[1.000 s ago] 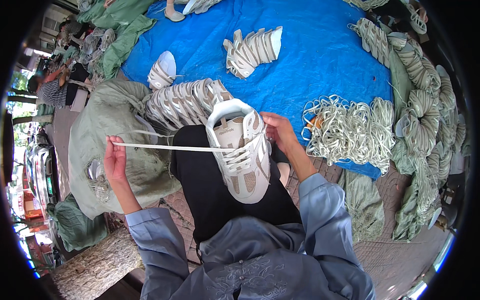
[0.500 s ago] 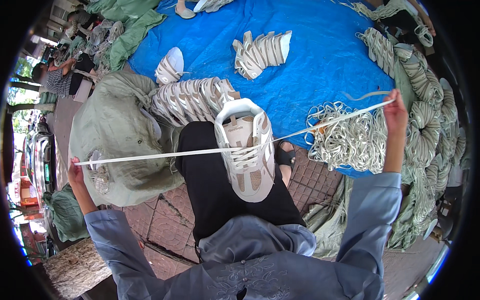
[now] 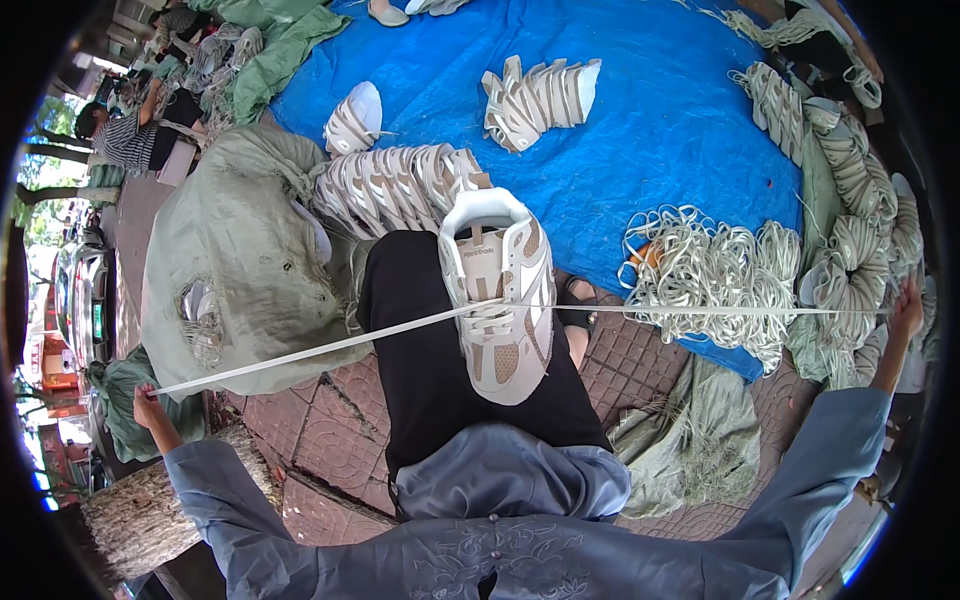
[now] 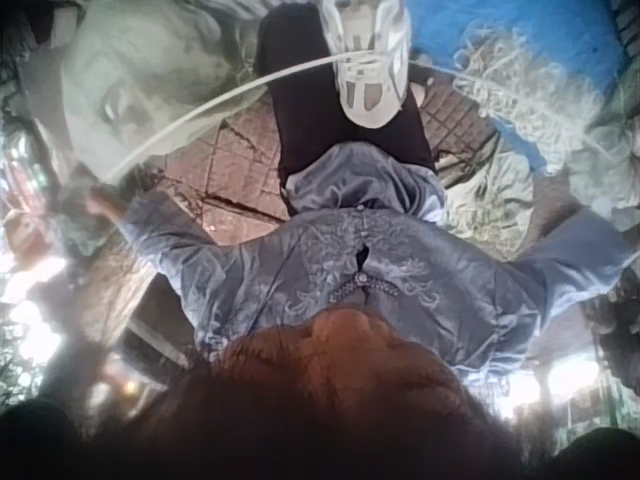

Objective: The person threads white shoelaces through the eyelets of white sneakers, pulling them tight and arranging them. They handle multiple shoes and piles of laces on a blue tarp.

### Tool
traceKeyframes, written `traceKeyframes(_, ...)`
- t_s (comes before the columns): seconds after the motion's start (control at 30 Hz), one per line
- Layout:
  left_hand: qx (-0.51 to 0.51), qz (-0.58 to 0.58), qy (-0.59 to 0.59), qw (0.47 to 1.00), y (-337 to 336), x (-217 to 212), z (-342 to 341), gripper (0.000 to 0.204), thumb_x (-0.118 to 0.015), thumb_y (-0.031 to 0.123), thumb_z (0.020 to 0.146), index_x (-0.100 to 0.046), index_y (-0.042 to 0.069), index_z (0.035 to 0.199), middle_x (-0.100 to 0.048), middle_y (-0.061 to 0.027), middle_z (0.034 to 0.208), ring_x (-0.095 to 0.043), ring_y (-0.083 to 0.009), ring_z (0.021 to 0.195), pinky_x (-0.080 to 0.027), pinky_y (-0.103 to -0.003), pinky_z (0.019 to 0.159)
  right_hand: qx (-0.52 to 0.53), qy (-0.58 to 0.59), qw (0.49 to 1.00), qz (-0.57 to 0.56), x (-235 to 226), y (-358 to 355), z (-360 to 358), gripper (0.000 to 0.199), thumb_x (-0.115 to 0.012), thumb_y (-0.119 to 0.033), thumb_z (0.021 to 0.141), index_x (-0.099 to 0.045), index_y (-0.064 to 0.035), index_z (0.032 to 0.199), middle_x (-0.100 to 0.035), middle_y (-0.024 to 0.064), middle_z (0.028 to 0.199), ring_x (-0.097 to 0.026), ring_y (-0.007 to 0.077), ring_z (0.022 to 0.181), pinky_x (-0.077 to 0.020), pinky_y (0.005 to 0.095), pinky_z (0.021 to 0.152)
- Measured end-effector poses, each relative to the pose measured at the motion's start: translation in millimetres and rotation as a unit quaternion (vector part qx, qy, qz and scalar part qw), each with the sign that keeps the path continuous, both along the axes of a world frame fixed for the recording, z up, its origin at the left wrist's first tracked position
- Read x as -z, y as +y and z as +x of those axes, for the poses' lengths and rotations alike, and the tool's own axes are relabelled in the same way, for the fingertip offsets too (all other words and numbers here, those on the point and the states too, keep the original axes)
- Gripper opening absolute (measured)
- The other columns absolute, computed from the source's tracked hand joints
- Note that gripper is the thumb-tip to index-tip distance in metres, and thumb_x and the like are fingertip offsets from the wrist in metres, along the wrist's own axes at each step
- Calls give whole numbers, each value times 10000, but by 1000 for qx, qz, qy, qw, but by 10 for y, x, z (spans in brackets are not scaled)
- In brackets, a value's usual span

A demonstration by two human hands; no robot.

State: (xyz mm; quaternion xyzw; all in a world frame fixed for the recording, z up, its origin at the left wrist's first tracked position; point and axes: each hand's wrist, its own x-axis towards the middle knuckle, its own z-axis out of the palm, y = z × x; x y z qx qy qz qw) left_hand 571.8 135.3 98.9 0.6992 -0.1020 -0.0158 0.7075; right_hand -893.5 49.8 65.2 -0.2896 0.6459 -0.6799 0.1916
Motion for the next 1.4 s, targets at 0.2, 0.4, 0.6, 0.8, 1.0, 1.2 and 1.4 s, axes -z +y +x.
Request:
traceKeyframes(0.2,177,15,79,981,-211,-116,-158,196,-515,14,812,-507,-87,981,-572,-153,880,-587,-244,828,-513,-343,777,-45,107,991,70,343,-557,546,380,-526,-217,837,-510,9,1142,-632,102,868,-288,5,415,-198,156,343)
traceKeyframes(0.4,495,134,-6,859,-1619,214,-3970,154,-504,81,843,-532,-28,949,-587,-108,791,-587,-168,676,-488,-272,649,-294,149,931,158,198,-1161,4455,151,-554,-138,768,-599,-22,853,-605,24,641,-428,29,404,-268,172,347)
traceKeyframes(0.6,619,178,-260,719,-1379,734,-5439,51,-561,23,762,-582,6,805,-594,-93,738,-592,-169,678,-457,-254,632,-615,108,770,134,371,-891,7109,43,-605,-24,718,-610,5,750,-579,25,615,-543,71,509,-408,211,451)
traceKeyframes(0.8,592,167,-392,684,-1247,1008,-5677,52,-568,-14,724,-539,15,756,-548,-112,666,-556,-269,618,-448,-341,529,-625,86,753,188,524,-755,7317,65,-607,-26,704,-616,-1,763,-586,36,602,-550,81,489,-412,224,445)
traceKeyframes(1.0,535,146,-463,692,-1146,1038,-5730,116,-570,-47,700,-514,17,780,-531,-114,670,-544,-289,603,-453,-361,518,-606,-93,741,275,486,-731,7288,61,-612,-16,708,-622,14,760,-598,55,618,-542,82,462,-367,201,385)
traceKeyframes(1.2,509,146,-491,691,-1140,1067,-5769,223,-579,-37,621,-478,27,810,-480,-86,662,-527,-244,608,-464,-335,483,-596,-148,742,267,590,-693,7244,76,-620,-13,706,-622,32,766,-601,69,623,-556,92,473,-347,184,361)
traceKeyframes(1.4,503,166,-622,577,-1142,1044,-5789,221,-573,42,635,-490,27,839,-469,-60,677,-502,-183,590,-460,-277,492,-602,-168,733,269,556,-645,7250,73,-630,-23,689,-625,24,745,-598,63,614,-549,86,464,-358,180,370)
